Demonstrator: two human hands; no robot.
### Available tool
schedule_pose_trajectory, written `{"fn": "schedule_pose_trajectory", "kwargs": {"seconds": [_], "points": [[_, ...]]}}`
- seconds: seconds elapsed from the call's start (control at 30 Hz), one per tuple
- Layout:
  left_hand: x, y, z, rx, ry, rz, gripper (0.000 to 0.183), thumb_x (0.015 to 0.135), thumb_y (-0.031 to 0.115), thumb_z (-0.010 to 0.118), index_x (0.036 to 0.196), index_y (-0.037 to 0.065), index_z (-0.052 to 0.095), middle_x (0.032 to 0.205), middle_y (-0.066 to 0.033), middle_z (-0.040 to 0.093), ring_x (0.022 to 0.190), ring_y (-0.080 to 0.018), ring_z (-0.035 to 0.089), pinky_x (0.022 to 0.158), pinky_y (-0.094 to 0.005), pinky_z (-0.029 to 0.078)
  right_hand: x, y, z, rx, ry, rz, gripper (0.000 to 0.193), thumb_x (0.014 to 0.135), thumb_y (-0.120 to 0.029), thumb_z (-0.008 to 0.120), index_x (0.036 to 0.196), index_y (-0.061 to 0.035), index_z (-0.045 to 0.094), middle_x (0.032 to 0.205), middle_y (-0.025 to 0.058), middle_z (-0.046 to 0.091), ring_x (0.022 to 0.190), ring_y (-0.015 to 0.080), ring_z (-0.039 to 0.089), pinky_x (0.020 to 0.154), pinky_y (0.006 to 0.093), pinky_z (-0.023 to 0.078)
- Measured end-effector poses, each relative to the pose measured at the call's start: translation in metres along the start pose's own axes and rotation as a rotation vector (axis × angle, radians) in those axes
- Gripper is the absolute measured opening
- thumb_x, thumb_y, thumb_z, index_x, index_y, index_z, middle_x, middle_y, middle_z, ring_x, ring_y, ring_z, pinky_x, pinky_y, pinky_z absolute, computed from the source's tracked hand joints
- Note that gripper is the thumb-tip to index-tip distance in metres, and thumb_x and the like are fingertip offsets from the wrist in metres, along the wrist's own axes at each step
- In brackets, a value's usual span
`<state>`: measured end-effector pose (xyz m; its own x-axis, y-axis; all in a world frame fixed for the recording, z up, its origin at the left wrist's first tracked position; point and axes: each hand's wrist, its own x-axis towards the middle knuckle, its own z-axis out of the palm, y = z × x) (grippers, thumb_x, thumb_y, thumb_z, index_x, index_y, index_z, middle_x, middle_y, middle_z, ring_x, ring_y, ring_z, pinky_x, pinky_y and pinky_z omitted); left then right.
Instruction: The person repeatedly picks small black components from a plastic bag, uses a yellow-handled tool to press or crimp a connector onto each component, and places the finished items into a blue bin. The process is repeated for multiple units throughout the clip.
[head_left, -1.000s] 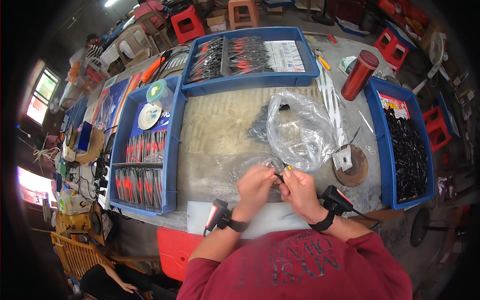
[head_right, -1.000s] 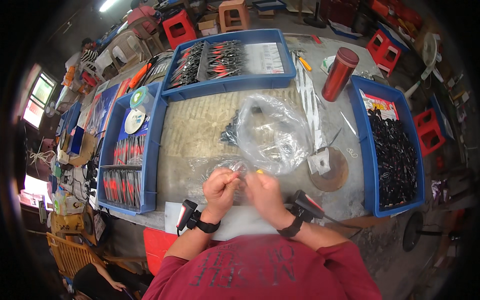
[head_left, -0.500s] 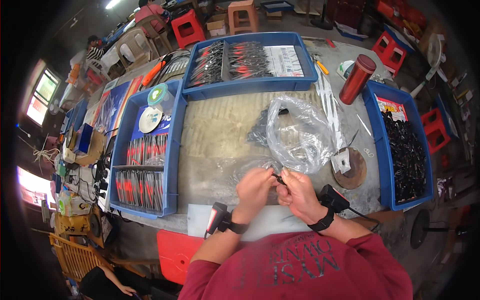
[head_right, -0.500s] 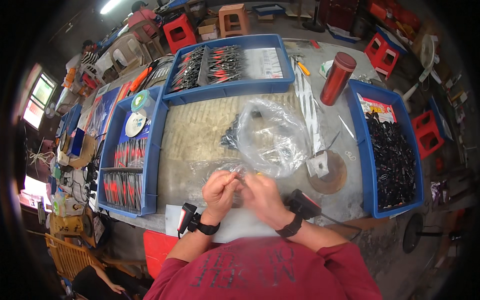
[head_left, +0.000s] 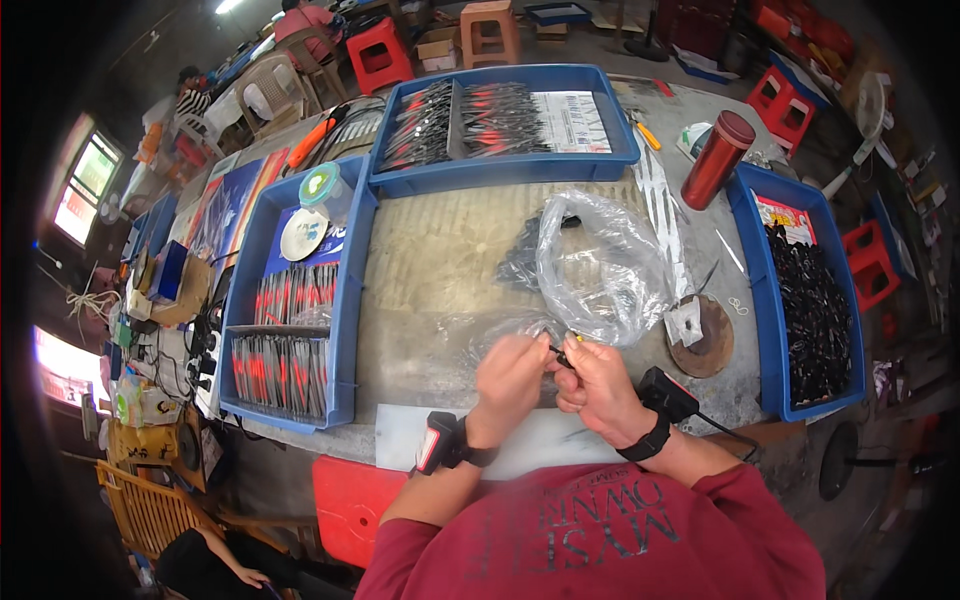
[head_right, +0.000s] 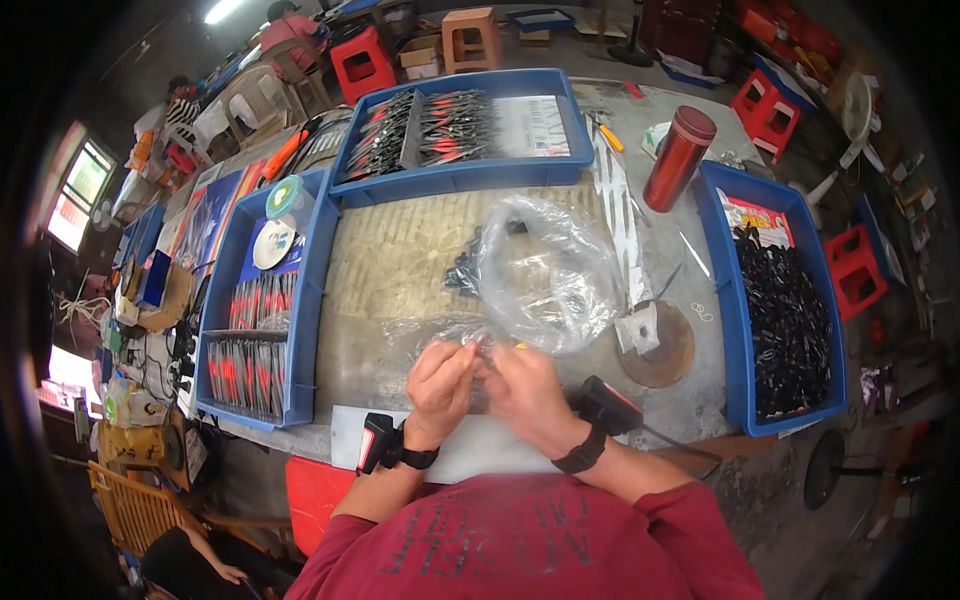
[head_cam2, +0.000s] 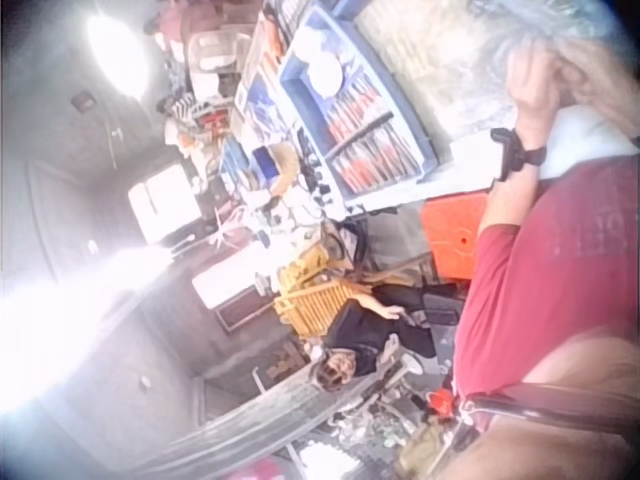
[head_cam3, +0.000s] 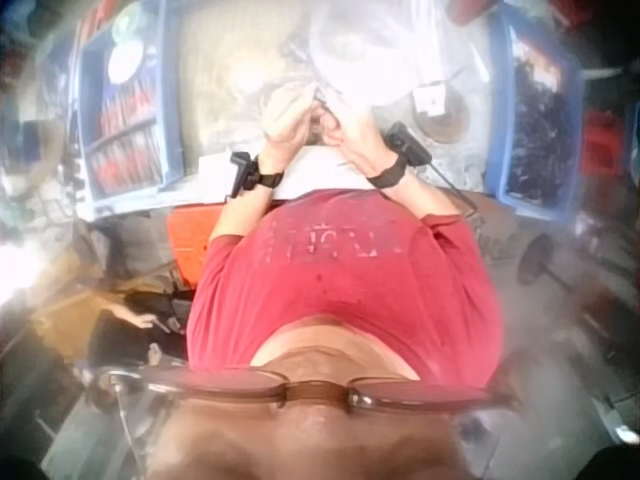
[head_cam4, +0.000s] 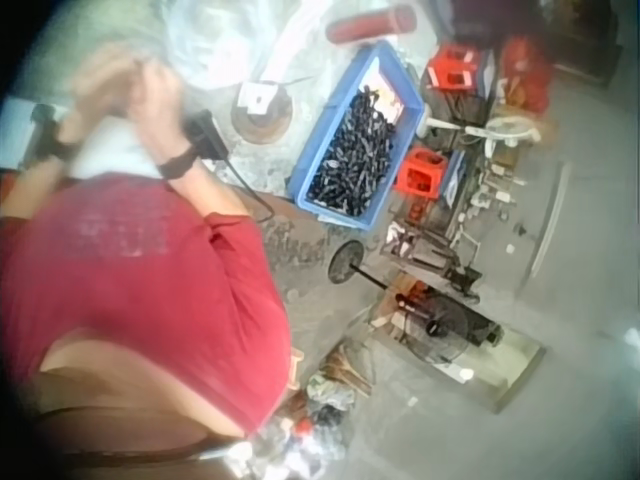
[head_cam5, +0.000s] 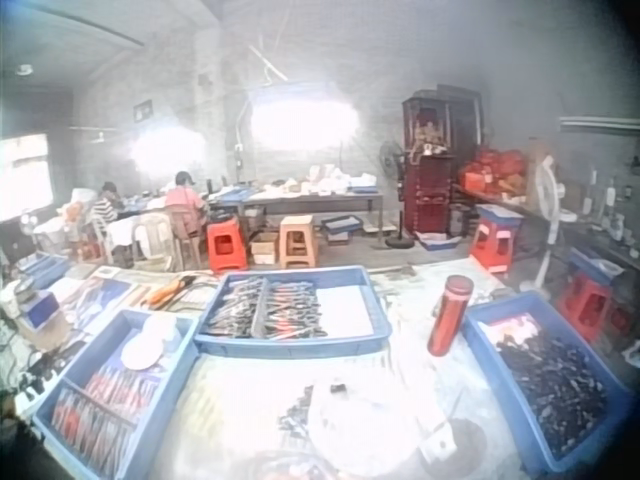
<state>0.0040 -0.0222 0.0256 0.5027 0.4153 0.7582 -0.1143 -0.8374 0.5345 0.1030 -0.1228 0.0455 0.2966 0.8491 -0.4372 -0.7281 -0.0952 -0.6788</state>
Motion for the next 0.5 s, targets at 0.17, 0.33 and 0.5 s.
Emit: {"fn": "schedule_pose_trajectory", "kwargs": {"seconds": [0.17,0.33,0.5], "points": [[-0.003,0.000,0.004,-0.116,-0.012,-0.150,0.021,0.073,-0.004,0.063,0.094,-0.002,0.063,0.077,-0.0124,0.061,0.067,-0.0257,0.059,0.057,-0.0316,0.048,0.001,-0.001,-0.002,0.026,0.013,-0.027,0.026,0.092,-0.029,0.050,0.082,-0.0059,0.054,0.060,-0.0034,0.043,0.046,0.0045,0.036,0.040,0.0208,0.026],[-0.006,-0.005,0.005,-0.411,-0.034,-0.344,0.015,0.079,-0.001,0.062,0.094,-0.004,0.064,0.081,-0.0119,0.062,0.067,-0.0201,0.060,0.058,-0.0294,0.049,0.003,-0.002,-0.005,-0.016,0.049,-0.063,0.025,0.092,-0.030,0.050,0.087,-0.0059,0.056,0.060,-0.0040,0.044,0.047,0.0035,0.035,0.040,0.0204,0.026],[-0.010,-0.011,0.000,-0.750,-0.107,-0.617,0.013,0.084,0.001,0.059,0.094,-0.005,0.064,0.087,-0.0117,0.060,0.064,-0.0157,0.061,0.054,-0.0239,0.048,0.004,0.001,-0.004,-0.043,0.094,-0.085,0.027,0.095,-0.029,0.047,0.084,-0.0049,0.051,0.053,0.0005,0.043,0.039,0.0058,0.028,0.038,0.0213,0.024]]}}
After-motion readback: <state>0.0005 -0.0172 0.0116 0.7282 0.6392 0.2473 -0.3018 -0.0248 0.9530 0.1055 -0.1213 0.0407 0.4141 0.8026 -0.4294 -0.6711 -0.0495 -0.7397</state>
